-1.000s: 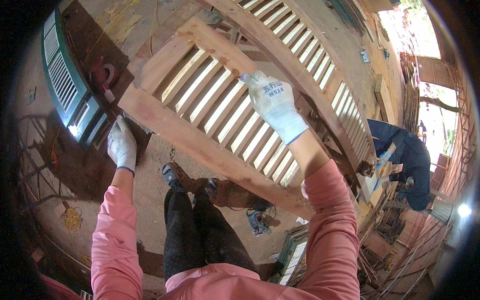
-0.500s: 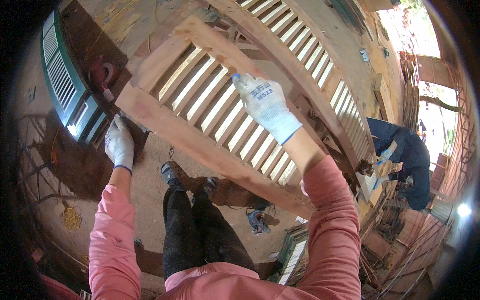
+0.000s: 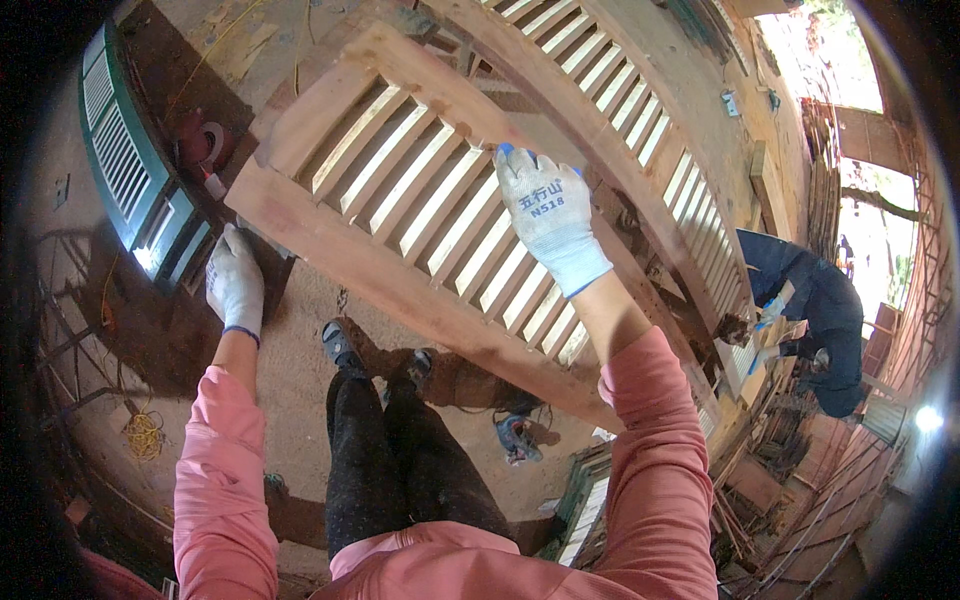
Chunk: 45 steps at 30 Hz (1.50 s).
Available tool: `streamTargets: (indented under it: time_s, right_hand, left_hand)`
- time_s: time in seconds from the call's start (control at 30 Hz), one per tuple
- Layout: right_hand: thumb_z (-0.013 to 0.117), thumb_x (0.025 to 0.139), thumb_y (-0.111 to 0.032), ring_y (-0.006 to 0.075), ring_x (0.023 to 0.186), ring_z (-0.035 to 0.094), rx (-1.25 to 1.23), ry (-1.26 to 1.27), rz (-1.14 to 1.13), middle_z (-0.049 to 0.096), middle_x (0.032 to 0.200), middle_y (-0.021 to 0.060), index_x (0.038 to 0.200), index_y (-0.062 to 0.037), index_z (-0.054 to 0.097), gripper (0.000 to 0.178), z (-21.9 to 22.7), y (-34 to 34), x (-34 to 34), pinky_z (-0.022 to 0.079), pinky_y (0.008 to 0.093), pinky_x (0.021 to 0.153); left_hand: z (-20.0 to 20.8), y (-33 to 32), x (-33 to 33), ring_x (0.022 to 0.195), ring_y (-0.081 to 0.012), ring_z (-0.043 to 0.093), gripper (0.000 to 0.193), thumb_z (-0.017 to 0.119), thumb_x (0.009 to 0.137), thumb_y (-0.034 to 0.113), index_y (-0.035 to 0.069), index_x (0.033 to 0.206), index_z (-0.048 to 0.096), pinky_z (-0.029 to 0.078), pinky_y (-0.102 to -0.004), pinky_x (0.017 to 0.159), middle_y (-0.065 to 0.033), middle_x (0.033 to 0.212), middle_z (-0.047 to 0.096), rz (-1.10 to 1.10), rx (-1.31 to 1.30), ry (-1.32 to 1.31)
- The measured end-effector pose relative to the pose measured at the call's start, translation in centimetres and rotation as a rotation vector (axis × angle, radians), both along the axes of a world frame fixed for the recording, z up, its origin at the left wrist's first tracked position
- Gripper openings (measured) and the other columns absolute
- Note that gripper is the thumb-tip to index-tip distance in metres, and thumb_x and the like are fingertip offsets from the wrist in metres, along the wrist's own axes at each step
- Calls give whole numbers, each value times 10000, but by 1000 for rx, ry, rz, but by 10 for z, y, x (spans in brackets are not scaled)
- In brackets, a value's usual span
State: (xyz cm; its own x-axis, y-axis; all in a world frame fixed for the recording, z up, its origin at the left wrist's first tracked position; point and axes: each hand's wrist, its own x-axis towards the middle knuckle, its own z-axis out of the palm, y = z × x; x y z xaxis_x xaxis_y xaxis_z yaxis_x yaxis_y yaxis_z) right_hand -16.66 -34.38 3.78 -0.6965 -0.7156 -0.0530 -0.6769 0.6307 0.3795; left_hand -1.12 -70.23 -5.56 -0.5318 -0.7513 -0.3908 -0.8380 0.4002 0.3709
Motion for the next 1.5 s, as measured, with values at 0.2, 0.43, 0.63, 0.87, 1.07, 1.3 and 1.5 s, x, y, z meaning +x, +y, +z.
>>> streamTargets:
  time_s: [0.2, 0.43, 0.63, 0.87, 1.07, 1.3, 1.5]
  right_hand:
    - [636, 840, -142, 196, 905, 668, -33, 56, -30, 637, 1036, 36, 1276, -125, 653, 437, 2, -1, 2, 558, 363, 709]
    - [661, 832, -167, 183, 832, 648, -44, 122, 51, 618, 969, 18, 1229, -146, 669, 397, 5, 0, 0, 550, 350, 681]
    - [653, 853, -153, 203, 809, 649, -165, 130, 9, 612, 927, 24, 1209, -154, 686, 357, -9, 3, 5, 554, 366, 636]
    - [658, 844, -127, 227, 887, 688, -235, 15, -117, 632, 953, 50, 1222, -103, 674, 379, -25, 0, 15, 572, 376, 658]
    - [640, 837, -90, 256, 914, 695, -152, -113, -18, 670, 1037, 79, 1250, -42, 629, 416, -15, -2, 13, 578, 385, 687]
    - [559, 938, -77, 303, 875, 712, -115, -194, -70, 679, 1021, 112, 1192, -92, 643, 269, -2, 2, 8, 585, 426, 704]
    - [558, 941, -98, 307, 870, 714, -194, -146, -199, 670, 1048, 114, 1205, -97, 651, 280, 4, -2, 0, 585, 429, 700]
  left_hand:
    - [0, 0, 0, 1275, -398, 599, 646, 310, 1069, 524, 65, 1362, 656, 439, -470, 1075, -232, 1335, 657, -6, -10, 7]
    - [0, 2, -1, 1204, -380, 642, 607, 308, 1073, 497, 89, 1302, 695, 474, -476, 1033, -211, 1279, 688, 1, -58, -9]
    - [-3, 1, 0, 1202, -382, 646, 609, 311, 1073, 507, 100, 1312, 695, 480, -470, 1026, -208, 1264, 698, -23, -75, -2]
    - [-7, 1, 0, 1202, -382, 646, 615, 310, 1073, 517, 100, 1307, 697, 479, -475, 1024, -201, 1267, 699, -2, -82, 4]
    - [-6, 0, -1, 1206, -385, 643, 628, 302, 1073, 528, 100, 1314, 693, 477, -475, 1027, -203, 1282, 691, -1, -62, -13]
    - [-5, 1, 0, 1209, -384, 643, 630, 305, 1072, 528, 95, 1328, 685, 476, -471, 1033, -203, 1288, 688, -5, -72, 2]
    - [-6, 1, 1, 1215, -385, 639, 628, 313, 1073, 518, 80, 1327, 684, 470, -470, 1042, -215, 1286, 687, -6, -73, 5]
